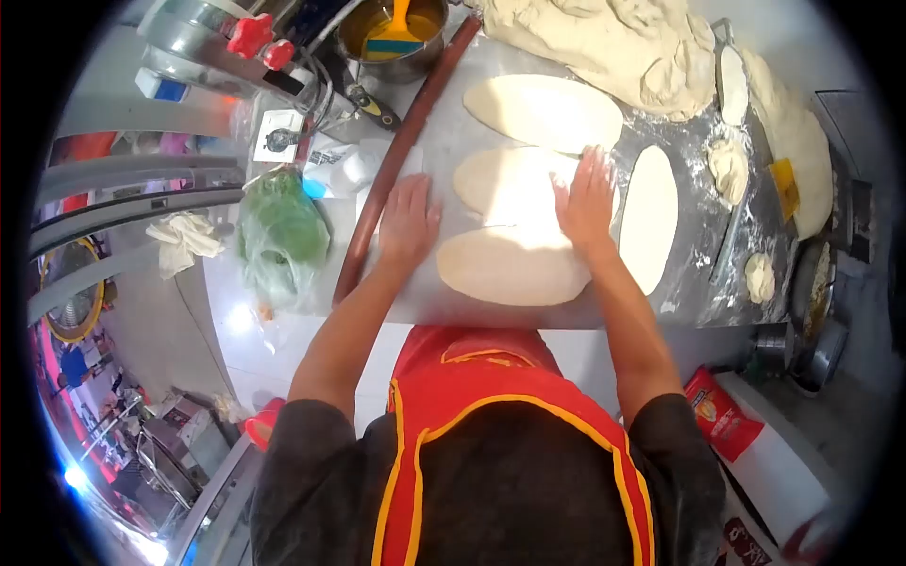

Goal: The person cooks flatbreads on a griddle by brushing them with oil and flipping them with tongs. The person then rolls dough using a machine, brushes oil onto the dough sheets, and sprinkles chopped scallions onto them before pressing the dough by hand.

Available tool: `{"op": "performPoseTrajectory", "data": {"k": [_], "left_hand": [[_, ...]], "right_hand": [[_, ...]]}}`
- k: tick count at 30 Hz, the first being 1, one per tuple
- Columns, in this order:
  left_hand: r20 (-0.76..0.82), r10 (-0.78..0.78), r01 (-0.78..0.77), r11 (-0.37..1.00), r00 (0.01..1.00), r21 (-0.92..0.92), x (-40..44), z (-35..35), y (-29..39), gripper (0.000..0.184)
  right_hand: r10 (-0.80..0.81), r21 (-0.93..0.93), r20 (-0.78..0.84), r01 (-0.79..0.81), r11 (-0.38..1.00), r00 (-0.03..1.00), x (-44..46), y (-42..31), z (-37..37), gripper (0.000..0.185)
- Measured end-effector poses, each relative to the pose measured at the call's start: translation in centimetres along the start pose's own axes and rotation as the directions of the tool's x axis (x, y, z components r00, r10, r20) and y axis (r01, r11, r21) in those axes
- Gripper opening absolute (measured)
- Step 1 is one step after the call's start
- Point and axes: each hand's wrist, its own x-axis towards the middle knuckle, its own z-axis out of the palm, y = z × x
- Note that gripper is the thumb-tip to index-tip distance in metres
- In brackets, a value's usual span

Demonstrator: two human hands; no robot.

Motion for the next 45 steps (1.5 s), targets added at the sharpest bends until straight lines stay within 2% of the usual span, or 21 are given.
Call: {"op": "performPoseTrajectory", "data": {"k": [3, 5, 7, 9, 12, 13, 14, 17, 19, 21, 23, 25, 27, 29, 32, 33, 34, 35, 37, 41, 45], "left_hand": [[-0.016, 0.032, -0.032, 0.999, 0.999, 0.005, 0.0, 0.1, -0.2, 0.038], [-0.016, 0.019, -0.018, 1.000, 1.000, 0.019, 0.2, 0.0, -0.1, 0.037], [-0.016, 0.009, -0.009, 1.000, 1.000, 0.017, 0.2, 0.0, 0.0, 0.037], [-0.020, 0.007, -0.007, 1.000, 1.000, -0.002, 0.3, -0.2, 0.2, 0.037], [-0.028, 0.013, -0.013, 1.000, 1.000, 0.000, 0.2, -0.1, 0.0, 0.037], [-0.021, 0.002, -0.002, 1.000, 1.000, -0.003, 0.3, -0.1, 0.0, 0.038], [-0.014, -0.010, 0.010, 1.000, 1.000, -0.006, 0.3, -0.2, 0.1, 0.039], [-0.003, -0.024, 0.024, 1.000, 1.000, -0.004, 0.4, 0.0, 0.1, 0.040], [0.027, -0.048, 0.048, 0.999, 0.998, -0.001, 0.1, 0.1, 0.1, 0.041], [0.069, -0.085, 0.085, 0.996, 0.994, 0.005, 0.2, 0.2, 0.2, 0.042], [0.085, -0.105, 0.107, 0.994, 0.991, -0.022, 0.4, 0.0, 0.6, 0.042], [0.103, -0.112, 0.115, 0.993, 0.988, -0.026, 0.4, 0.1, 0.4, 0.043], [0.063, -0.063, 0.062, 0.998, 0.996, 0.006, 0.2, 0.4, 0.0, 0.044], [0.064, -0.060, 0.058, 0.998, 0.996, 0.023, 0.4, 0.4, 0.3, 0.046], [0.094, -0.067, 0.063, 0.997, 0.993, 0.048, 0.9, 0.1, 1.1, 0.047], [0.119, -0.088, 0.081, 0.995, 0.989, 0.058, 0.9, 0.0, 1.3, 0.047], [0.130, -0.099, 0.090, 0.993, 0.987, 0.070, 0.9, 0.0, 1.4, 0.048], [0.142, -0.111, 0.099, 0.991, 0.984, 0.086, 0.9, 0.0, 1.4, 0.048], [0.125, -0.068, 0.056, 0.994, 0.990, 0.096, 0.5, 0.3, 1.2, 0.051], [0.156, -0.057, 0.033, 0.988, 0.986, 0.152, 0.7, 0.4, 1.4, 0.061], [0.162, -0.033, 0.006, 0.987, 0.986, 0.161, 1.1, 0.7, 1.7, 0.063]], "right_hand": [[0.116, 0.088, -0.046, -0.111, 0.990, 0.992, 6.3, 0.1, 3.2, 0.074], [0.226, 0.217, 0.034, -0.228, 0.949, 0.974, 10.0, -2.7, 5.0, 0.075], [0.123, 0.201, 0.167, -0.156, 0.967, 0.978, 11.7, -6.7, 5.7, 0.075], [-0.139, 0.166, 0.152, 0.113, 0.980, 0.979, 10.2, -9.4, 6.1, 0.072], [-0.238, 0.276, 0.358, 0.141, 0.951, 0.903, 9.4, -8.8, 2.5, 0.074], [-0.230, 0.241, 0.308, 0.158, 0.958, 0.923, 8.4, -6.3, 2.8, 0.075], [-0.149, 0.241, 0.282, 0.081, 0.967, 0.948, 8.4, -3.7, 3.4, 0.074], [0.095, -0.130, 0.071, -0.085, 0.988, 0.993, 9.0, 2.7, 2.9, 0.071], [0.303, -0.024, 0.076, -0.302, 0.953, 0.950, 9.6, 3.1, 3.9, 0.072], [0.171, 0.047, 0.058, -0.173, 0.984, 0.984, 10.0, -0.1, 5.7, 0.072], [-0.052, 0.121, 0.231, 0.024, 0.992, 0.972, 10.4, -4.4, 3.6, 0.070], [-0.090, 0.136, 0.235, 0.059, 0.989, 0.968, 10.3, -3.0, 2.8, 0.068], [-0.077, 0.066, 0.193, 0.065, 0.996, 0.978, 9.7, 0.9, 2.7, 0.064], [0.070, 0.084, 0.137, -0.082, 0.993, 0.988, 8.2, 5.6, 0.9, 0.061], [0.109, 0.085, 0.199, -0.128, 0.988, 0.974, 6.2, 11.9, -1.9, 0.062], [0.048, 0.223, 0.093, -0.068, 0.973, 0.995, 6.5, 14.2, -3.7, 0.055], [0.168, 0.214, 0.032, -0.171, 0.962, 0.985, 7.4, 16.4, -5.4, 0.048], [0.286, 0.216, -0.027, -0.274, 0.937, 0.958, 8.5, 18.9, -6.5, 0.042], [0.545, 0.492, -0.156, -0.414, 0.766, 0.824, 11.8, 26.8, -5.9, 0.033], [0.642, 0.539, -0.213, -0.459, 0.706, 0.737, 19.2, 38.5, -3.1, 0.036], [0.604, 0.263, -0.108, -0.563, 0.783, 0.790, 23.7, 42.5, -0.4, 0.037]]}}
